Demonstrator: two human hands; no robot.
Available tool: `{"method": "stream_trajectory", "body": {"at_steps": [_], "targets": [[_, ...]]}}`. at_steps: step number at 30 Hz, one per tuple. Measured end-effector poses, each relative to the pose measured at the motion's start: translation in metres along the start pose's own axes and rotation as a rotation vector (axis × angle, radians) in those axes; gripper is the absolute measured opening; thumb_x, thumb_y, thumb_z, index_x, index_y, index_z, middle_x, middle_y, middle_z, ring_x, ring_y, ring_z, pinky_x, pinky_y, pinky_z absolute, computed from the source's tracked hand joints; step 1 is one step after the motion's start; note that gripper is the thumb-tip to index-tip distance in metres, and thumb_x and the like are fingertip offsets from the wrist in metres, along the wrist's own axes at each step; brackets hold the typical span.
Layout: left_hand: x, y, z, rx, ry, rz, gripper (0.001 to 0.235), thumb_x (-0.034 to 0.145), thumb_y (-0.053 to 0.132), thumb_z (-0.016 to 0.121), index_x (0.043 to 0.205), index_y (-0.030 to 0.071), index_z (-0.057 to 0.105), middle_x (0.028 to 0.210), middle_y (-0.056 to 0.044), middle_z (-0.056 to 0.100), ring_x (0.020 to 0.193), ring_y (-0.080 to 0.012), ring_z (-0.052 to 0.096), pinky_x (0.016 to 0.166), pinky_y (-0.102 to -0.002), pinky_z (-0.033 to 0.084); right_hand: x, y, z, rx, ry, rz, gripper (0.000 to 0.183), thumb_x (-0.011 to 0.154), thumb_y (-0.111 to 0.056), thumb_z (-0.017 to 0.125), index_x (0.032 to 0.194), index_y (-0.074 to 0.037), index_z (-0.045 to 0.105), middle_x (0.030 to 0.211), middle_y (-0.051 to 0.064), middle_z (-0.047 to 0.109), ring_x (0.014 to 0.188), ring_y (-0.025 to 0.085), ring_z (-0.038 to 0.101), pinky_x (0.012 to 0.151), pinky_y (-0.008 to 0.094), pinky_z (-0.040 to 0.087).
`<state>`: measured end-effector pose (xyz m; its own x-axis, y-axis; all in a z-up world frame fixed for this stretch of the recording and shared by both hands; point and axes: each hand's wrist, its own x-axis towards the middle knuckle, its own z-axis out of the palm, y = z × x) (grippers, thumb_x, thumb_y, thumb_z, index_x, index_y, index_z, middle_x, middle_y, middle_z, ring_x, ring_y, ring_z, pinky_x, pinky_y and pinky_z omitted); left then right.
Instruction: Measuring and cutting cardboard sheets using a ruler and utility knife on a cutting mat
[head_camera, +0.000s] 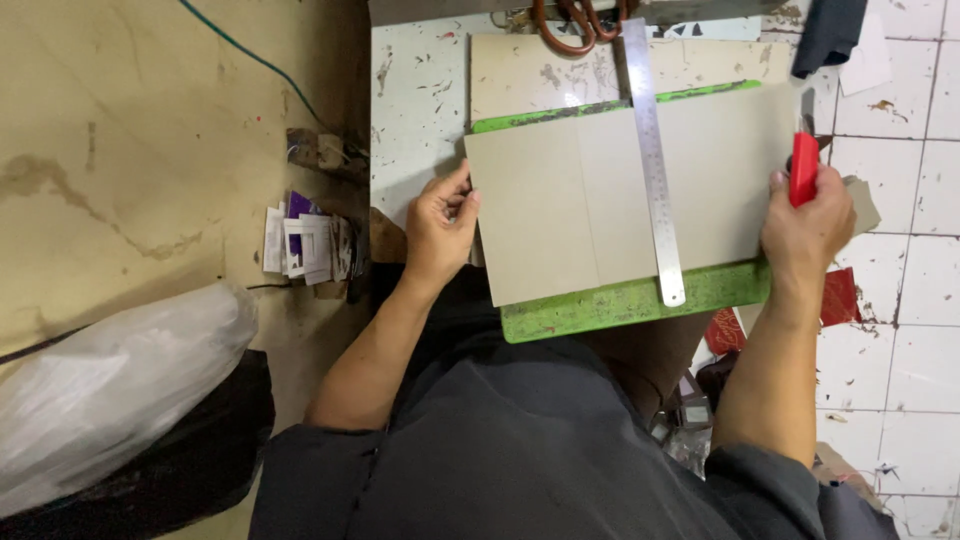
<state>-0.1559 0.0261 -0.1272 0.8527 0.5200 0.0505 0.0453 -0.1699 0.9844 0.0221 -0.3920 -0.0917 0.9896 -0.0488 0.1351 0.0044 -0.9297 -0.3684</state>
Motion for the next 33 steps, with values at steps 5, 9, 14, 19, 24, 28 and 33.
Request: {"method": "stream_trajectory", "body": {"at_steps": [5, 9, 14, 19, 24, 28, 33], "targets": [[0.002, 0.006, -0.004, -0.024, -0.022, -0.008, 0.041, 0.096, 0.006, 0.071, 0.137, 0.003, 0.064, 0.101, -0.004, 0.068, 0.082, -0.0084, 0.064, 0.072, -0.020, 0.056, 0.009, 0.008, 0.005, -0.002, 0.004, -0.070, 0.025, 0.109, -0.032, 0.074, 0.113, -0.007, 0.071, 0.090, 0.014, 0.069, 0.079, 0.041, 0.063, 0.072, 0.054, 0.046], [0.000, 0.018, -0.006, -0.029, -0.041, -0.035, 0.042, 0.098, 0.006, 0.071, 0.139, 0.004, 0.061, 0.103, -0.004, 0.068, 0.085, -0.0090, 0.063, 0.074, -0.018, 0.057, 0.011, 0.013, 0.005, -0.023, -0.031, -0.087, 0.028, 0.110, -0.032, 0.073, 0.114, -0.005, 0.068, 0.092, 0.016, 0.068, 0.081, 0.042, 0.062, 0.073, 0.054, 0.046], [-0.003, 0.019, -0.008, 0.015, -0.035, -0.008, 0.044, 0.099, 0.010, 0.071, 0.140, 0.003, 0.060, 0.107, -0.007, 0.070, 0.087, -0.0108, 0.064, 0.076, -0.024, 0.057, -0.010, -0.043, -0.016, 0.059, 0.032, -0.103, 0.032, 0.106, -0.020, 0.081, 0.123, 0.001, 0.063, 0.116, 0.017, 0.050, 0.098, 0.037, 0.061, 0.088, 0.052, 0.052], [-0.021, 0.037, -0.011, 0.000, -0.047, -0.090, 0.050, 0.100, 0.016, 0.070, 0.146, 0.004, 0.054, 0.116, -0.007, 0.068, 0.095, -0.0122, 0.063, 0.084, -0.024, 0.057, -0.035, -0.074, -0.014, -0.004, 0.013, -0.299, 0.047, 0.103, -0.022, 0.085, 0.135, 0.004, 0.063, 0.119, 0.020, 0.047, 0.100, 0.039, 0.059, 0.078, 0.053, 0.056], [-0.047, 0.033, -0.014, 0.055, -0.082, -0.028, 0.049, 0.100, 0.010, 0.070, 0.146, 0.011, 0.055, 0.119, -0.010, 0.066, 0.093, -0.0137, 0.065, 0.083, -0.024, 0.060, -0.058, -0.098, -0.020, -0.027, 0.161, -0.545, 0.054, 0.115, -0.039, 0.060, 0.143, 0.007, 0.067, 0.140, 0.030, 0.050, 0.125, 0.046, 0.042, 0.101, 0.060, 0.039], [-0.051, 0.021, -0.015, -0.041, -0.076, -0.030, 0.053, 0.097, 0.006, 0.074, 0.147, 0.009, 0.057, 0.113, -0.014, 0.066, 0.093, -0.0198, 0.073, 0.078, -0.031, 0.064, -0.111, -0.131, -0.010, 0.338, -0.064, -0.885, 0.059, 0.096, -0.018, 0.079, 0.147, 0.001, 0.055, 0.135, 0.040, 0.054, 0.125, 0.062, 0.051, 0.100, 0.064, 0.044], [-0.051, 0.029, -0.013, -0.060, -0.066, -0.003, 0.049, 0.098, 0.002, 0.072, 0.144, 0.005, 0.058, 0.111, -0.015, 0.066, 0.091, -0.0179, 0.073, 0.074, -0.030, 0.064, -0.150, -0.154, 0.007, 0.267, -0.167, -0.992, 0.048, 0.090, -0.029, 0.081, 0.135, -0.017, 0.071, 0.140, 0.018, 0.065, 0.131, 0.038, 0.061, 0.111, 0.051, 0.045]]}}
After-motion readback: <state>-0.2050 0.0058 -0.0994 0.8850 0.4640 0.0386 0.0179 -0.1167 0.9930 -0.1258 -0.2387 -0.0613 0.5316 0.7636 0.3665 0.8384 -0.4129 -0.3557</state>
